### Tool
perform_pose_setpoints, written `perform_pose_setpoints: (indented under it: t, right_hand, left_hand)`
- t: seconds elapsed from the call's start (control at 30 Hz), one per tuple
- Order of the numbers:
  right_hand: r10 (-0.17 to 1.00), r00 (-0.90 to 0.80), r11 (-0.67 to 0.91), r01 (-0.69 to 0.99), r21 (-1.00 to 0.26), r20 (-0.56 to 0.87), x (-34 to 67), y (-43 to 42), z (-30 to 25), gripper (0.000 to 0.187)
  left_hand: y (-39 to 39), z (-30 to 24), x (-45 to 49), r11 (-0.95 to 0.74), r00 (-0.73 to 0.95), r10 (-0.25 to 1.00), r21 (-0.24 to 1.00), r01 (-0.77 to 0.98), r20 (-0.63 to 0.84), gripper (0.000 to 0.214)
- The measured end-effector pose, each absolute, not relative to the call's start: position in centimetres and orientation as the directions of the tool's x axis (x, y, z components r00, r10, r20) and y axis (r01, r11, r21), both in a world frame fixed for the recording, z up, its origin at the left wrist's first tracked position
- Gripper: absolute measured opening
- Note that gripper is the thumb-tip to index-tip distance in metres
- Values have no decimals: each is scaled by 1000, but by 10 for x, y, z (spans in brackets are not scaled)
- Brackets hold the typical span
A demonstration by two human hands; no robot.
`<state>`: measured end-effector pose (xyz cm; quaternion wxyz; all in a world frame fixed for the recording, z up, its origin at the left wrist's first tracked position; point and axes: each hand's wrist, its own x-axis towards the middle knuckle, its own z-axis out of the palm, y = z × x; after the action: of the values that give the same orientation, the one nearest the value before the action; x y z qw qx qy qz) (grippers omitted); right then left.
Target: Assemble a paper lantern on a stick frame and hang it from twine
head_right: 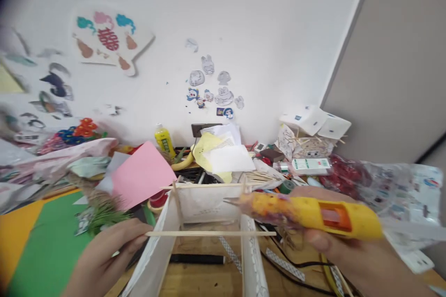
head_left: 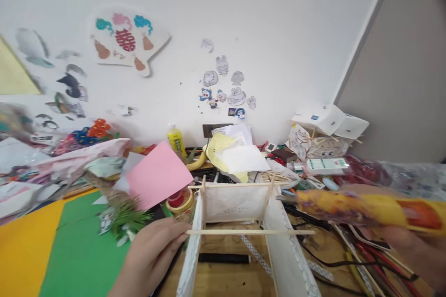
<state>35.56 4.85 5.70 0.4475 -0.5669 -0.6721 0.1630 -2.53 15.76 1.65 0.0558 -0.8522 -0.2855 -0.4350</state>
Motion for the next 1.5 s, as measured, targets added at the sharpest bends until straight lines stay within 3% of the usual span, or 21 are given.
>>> perform_pose_setpoints:
  t: [0.1, 0.27, 0.53, 1.1, 1.5]
  right_hand:
    - [929, -173, 366, 545, -755, 326, 312, 79, 90, 38]
    - [962, -251, 240, 575, -782, 111, 276, 114, 96, 42]
    - [921, -388, 307, 649, -696, 44, 247, 137, 98, 46]
    - [914, -396, 211, 647, -733, -86, 234, 150, 91, 48]
    - [932, -356, 216, 696, -685, -68, 239, 153, 91, 47]
  left_hand:
    - [154, 17, -23, -836, 469, 467, 201, 511, 749, 13]
    - [150, 9, -28, -810, 484, 564, 333, 483, 669, 11]
    - [144, 0, -34, -771, 422, 614, 391, 503, 668, 14]
    - [144, 7, -30, -811, 429, 571, 402, 425, 700, 12]
    - [148, 7, -31, -825, 463, 564, 438, 358, 684, 15]
